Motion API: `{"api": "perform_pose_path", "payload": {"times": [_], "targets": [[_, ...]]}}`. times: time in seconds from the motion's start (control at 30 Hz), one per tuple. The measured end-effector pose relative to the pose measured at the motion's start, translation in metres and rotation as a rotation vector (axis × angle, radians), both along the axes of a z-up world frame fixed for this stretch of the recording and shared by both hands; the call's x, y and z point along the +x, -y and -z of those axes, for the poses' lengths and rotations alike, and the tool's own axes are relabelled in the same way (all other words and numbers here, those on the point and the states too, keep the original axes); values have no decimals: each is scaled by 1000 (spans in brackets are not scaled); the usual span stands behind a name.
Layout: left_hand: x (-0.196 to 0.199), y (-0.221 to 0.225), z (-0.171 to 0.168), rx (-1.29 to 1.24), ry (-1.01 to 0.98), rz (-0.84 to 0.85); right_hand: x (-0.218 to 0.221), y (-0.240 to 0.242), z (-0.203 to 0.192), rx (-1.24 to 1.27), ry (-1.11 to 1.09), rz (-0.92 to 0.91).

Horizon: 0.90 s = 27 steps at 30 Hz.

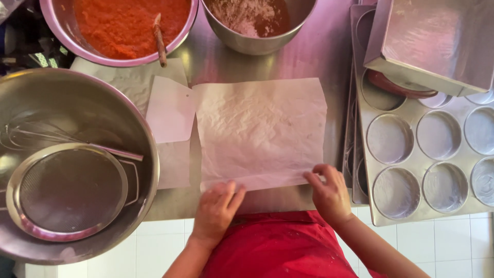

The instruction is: The person places a sheet of parchment paper into a square metal baking pan, presses it flat against the bottom and folds the edges to fit, then sets the lined pan aside and repeats the process with additional parchment sheets and pans on the stainless steel worktable.

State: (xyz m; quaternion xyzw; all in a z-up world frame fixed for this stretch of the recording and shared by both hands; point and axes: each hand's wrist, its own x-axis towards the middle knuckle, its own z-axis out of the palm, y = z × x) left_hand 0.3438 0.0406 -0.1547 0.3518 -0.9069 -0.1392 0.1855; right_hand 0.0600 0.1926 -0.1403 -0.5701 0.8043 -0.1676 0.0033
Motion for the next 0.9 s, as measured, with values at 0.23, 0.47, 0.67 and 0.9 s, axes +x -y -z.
{"api": "perform_pose_path", "payload": {"times": [0.23, 0.47, 0.67, 0.9], "targets": [[-25, -9, -16, -187, 183, 249, 28, 20, -24, 88, -1, -381], [-24, -15, -10, -208, 237, 244, 39, 24, -24, 109, -92, -412], [-24, -17, -11, -215, 243, 213, 41, 19, -21, 175, -44, -413], [1, -12, -9, -197, 293, 236, 32, 6, -27, 313, -110, -282]]}}
